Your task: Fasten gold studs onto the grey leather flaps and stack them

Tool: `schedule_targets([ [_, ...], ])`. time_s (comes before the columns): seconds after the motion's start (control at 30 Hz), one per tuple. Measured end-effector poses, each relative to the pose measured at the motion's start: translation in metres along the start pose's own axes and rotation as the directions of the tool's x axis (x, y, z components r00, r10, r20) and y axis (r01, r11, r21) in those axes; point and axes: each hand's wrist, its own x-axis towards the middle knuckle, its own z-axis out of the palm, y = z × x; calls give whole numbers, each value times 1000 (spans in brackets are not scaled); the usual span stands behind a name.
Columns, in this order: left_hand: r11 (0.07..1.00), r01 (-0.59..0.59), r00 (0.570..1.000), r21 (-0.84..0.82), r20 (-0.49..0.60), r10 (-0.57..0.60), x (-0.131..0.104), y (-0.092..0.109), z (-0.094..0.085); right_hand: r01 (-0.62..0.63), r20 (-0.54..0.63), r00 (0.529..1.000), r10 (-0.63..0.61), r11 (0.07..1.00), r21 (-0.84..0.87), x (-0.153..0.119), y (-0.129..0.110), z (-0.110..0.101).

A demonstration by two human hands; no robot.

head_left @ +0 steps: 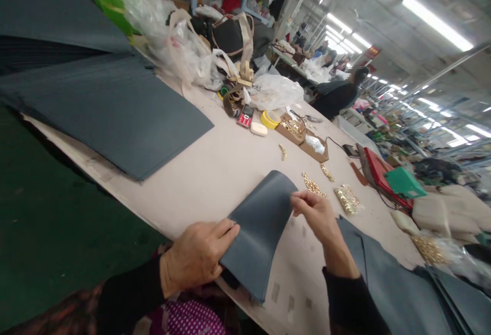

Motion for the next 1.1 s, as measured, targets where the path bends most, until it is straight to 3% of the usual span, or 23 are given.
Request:
schedule_targets([
  [0.07,1000,-10,1000,0,-6,10,-1,0,0,77,188,976,-108,984,162,-21,-26,33],
  [0.17,1000,-18,1000,6,-18,18,-3,-1,1,186,360,908,-213,977,109,-41,-58,68],
  [0.27,1000,-29,1000,10,-13,29,-4,-2,2,302,411,869,-277,953,5,-44,-74,79],
  [0.4,1000,-13,1000,26,10,12,-4,-2,2,351,471,836,-282,934,-65,-41,-82,79],
  [0.57,1000,-6,1000,17,-13,6,-5,-1,2,318,468,858,-209,933,-167,-39,-91,83],
  [0.67,999,-8,998,48,-59,10,-8,-2,4,284,511,848,-139,934,-216,-39,-97,85],
  [0.87,989,-71,972,132,-214,99,-12,-14,24,179,512,859,9,931,-317,-29,-101,82],
  [0.93,987,-87,965,134,-234,117,-13,-17,30,130,546,834,83,931,-341,-24,-103,80],
  [1.1,983,-88,965,163,-232,125,-14,-23,38,12,669,688,282,917,-399,-9,-117,76],
])
